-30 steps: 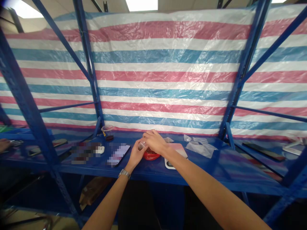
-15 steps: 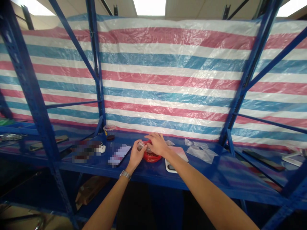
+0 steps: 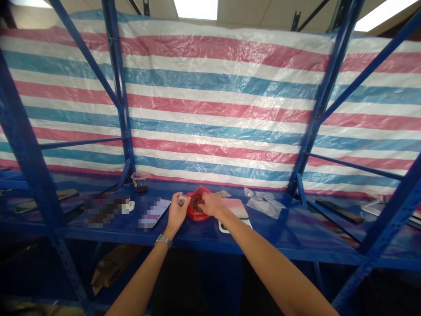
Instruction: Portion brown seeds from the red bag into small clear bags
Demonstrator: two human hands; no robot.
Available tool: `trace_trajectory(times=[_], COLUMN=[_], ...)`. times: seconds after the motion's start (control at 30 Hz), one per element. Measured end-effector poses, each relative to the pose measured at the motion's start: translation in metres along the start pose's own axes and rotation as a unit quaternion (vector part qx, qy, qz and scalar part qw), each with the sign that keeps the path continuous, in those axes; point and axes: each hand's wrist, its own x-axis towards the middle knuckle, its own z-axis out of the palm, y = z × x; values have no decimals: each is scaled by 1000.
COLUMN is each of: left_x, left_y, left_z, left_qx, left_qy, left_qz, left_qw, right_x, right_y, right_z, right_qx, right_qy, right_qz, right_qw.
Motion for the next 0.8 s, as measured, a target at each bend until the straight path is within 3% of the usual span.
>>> trace_trajectory(times=[0.23, 0.37, 0.53, 0.8], left_x=[3, 4, 5, 2], left_y=[-5, -5, -5, 2], left_z=[1, 3, 2, 0], left_qx=[102, 168, 70, 23], left_qy=[50, 56, -36, -28], left_qz=[48, 37, 28, -3], left_qw=[992, 984, 997, 999], right_x=[5, 14, 26, 39], right_y=[-3, -8, -14, -13], right_z=[21, 21, 23, 28], right_qx=[14, -33, -34, 67], right_qy=[7, 36, 14, -3], right_qz=[5, -16, -83, -100], right_qw=[1000, 999, 996, 993])
